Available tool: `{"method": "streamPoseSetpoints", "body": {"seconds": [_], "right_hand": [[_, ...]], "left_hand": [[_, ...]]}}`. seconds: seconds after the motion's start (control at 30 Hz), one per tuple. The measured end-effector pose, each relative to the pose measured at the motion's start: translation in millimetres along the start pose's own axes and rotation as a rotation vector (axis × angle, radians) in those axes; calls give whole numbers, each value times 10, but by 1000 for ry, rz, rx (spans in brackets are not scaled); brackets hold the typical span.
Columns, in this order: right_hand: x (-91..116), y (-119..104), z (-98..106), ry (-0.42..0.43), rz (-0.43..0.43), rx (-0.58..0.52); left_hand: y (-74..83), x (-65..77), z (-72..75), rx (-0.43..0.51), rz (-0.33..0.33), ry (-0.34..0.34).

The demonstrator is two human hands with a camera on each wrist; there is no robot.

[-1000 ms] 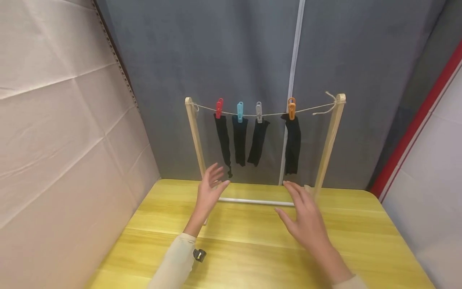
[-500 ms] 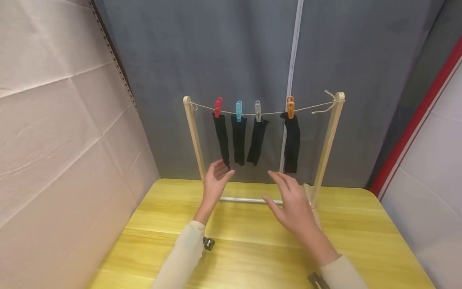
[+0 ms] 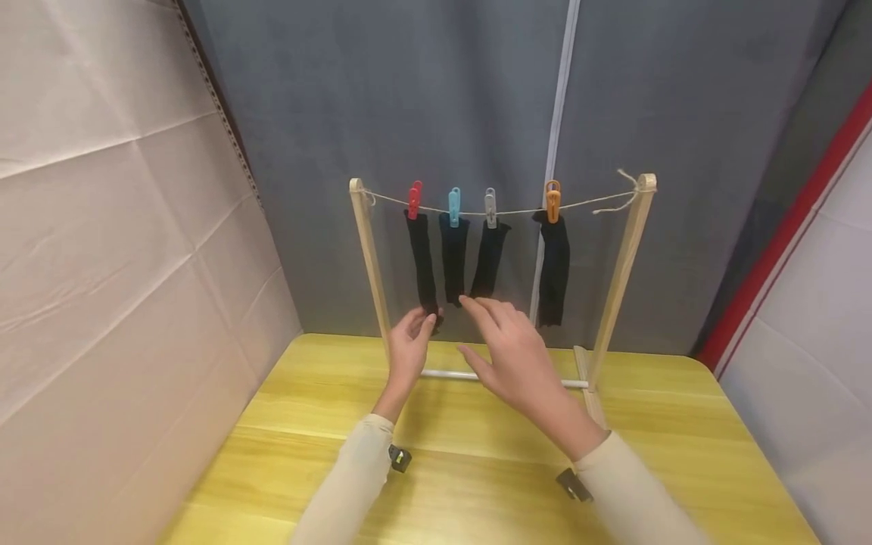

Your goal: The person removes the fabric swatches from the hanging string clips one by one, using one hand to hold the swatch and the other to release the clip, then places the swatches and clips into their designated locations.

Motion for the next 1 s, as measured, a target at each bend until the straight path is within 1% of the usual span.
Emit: {"method": "streamPoseSetpoints", "body": {"seconds": [0.1,0.27,0.47,0.53,0.63,0.73,0.83,1.0], "right_hand": [[-202,-27,68,26,13,-17],[-481,-63,202,113,2,-52],[-723,-87,291,208,-25,-29],[-829,-74,315,242,-21,-12],[-1001,-31,336,277,-21,8],[-1167,34,358,283,-36,6],[-1317,108,373,261,-63,26],[-1512,185,331,207,-76,124]], "left_hand": [[5,17,-3,-24,-5,15],[-14,36,37,-59,-15,61],[-37,34,28,-12,-23,48],[-30,31,34,7,-32,55],[-17,36,50,9,-36,70],[-4,40,55,21,-33,72],[4,44,51,22,-28,73],[-22,44,67,34,-5,92]]}}
Point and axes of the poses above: each hand's wrist, its own x-axis away from the middle knuckle, its own z-axis out of the back of the hand, y = z × x, the point moved 9 cm from there along -x, towards the middle knuckle, and after that the axes turned 12 degrees about z, right-handed, at the moved point
